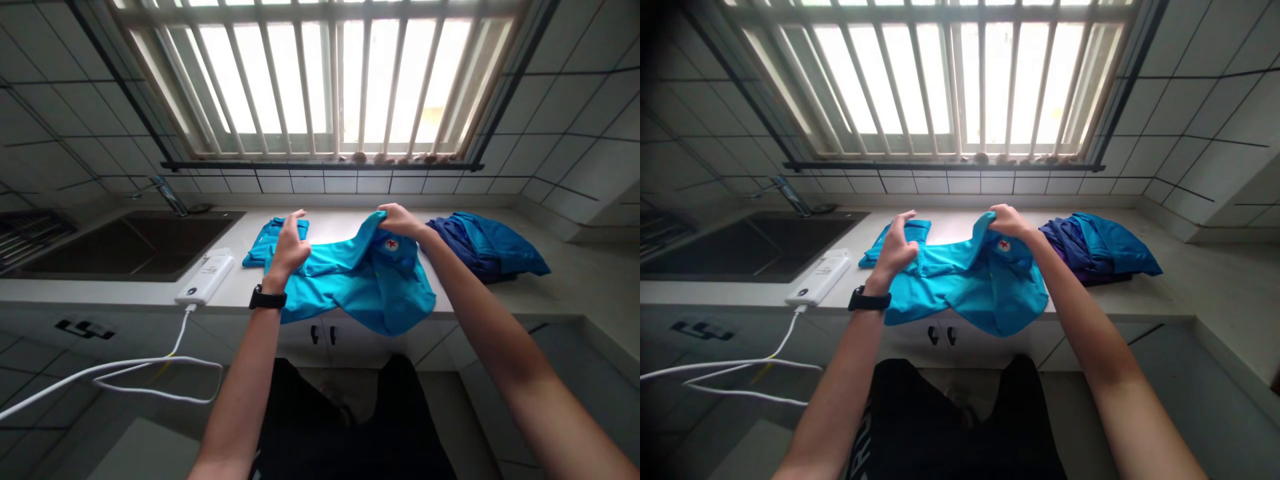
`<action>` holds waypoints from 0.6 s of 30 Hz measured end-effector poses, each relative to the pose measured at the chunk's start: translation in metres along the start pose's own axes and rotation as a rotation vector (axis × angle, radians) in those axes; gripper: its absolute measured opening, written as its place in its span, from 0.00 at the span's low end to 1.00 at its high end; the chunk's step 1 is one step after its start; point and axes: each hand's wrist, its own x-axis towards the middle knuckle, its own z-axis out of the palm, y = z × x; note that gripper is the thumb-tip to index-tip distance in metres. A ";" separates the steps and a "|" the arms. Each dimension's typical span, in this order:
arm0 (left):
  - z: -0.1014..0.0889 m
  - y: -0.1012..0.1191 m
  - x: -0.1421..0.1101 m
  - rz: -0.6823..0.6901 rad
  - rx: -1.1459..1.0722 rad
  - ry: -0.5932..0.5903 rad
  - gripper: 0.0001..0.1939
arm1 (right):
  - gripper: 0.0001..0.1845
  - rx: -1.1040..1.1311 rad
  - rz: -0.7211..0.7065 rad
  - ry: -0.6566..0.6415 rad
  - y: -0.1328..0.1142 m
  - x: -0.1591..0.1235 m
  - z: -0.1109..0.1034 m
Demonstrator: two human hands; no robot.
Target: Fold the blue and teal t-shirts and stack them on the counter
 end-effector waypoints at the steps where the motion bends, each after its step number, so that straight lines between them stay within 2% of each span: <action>1: 0.007 0.017 0.000 0.077 -0.034 -0.053 0.29 | 0.06 0.049 -0.069 -0.041 -0.012 0.000 0.005; 3: 0.018 0.047 -0.001 0.163 -0.068 -0.199 0.29 | 0.15 0.167 -0.173 -0.143 -0.033 -0.001 0.010; 5: 0.025 0.064 -0.001 0.133 -0.069 -0.225 0.21 | 0.24 0.290 -0.230 -0.279 -0.047 -0.006 0.006; 7: 0.024 0.067 0.000 0.044 -0.057 -0.147 0.13 | 0.28 0.334 -0.236 -0.395 -0.048 -0.012 -0.004; 9: 0.017 0.058 0.002 -0.049 -0.043 -0.029 0.12 | 0.24 0.244 -0.192 -0.455 -0.038 -0.018 -0.013; 11: 0.006 0.045 0.004 -0.126 -0.032 0.062 0.12 | 0.13 0.079 -0.125 -0.438 -0.021 -0.021 -0.018; 14: -0.007 0.024 0.008 -0.231 -0.018 0.069 0.11 | 0.03 0.002 -0.055 -0.235 0.003 -0.024 -0.014; 16: -0.011 0.012 0.011 -0.281 -0.018 0.039 0.10 | 0.05 0.125 -0.027 -0.133 0.011 -0.027 -0.006; 18: -0.011 0.002 0.012 -0.293 -0.036 0.031 0.09 | 0.13 0.234 0.002 -0.221 0.010 -0.037 0.006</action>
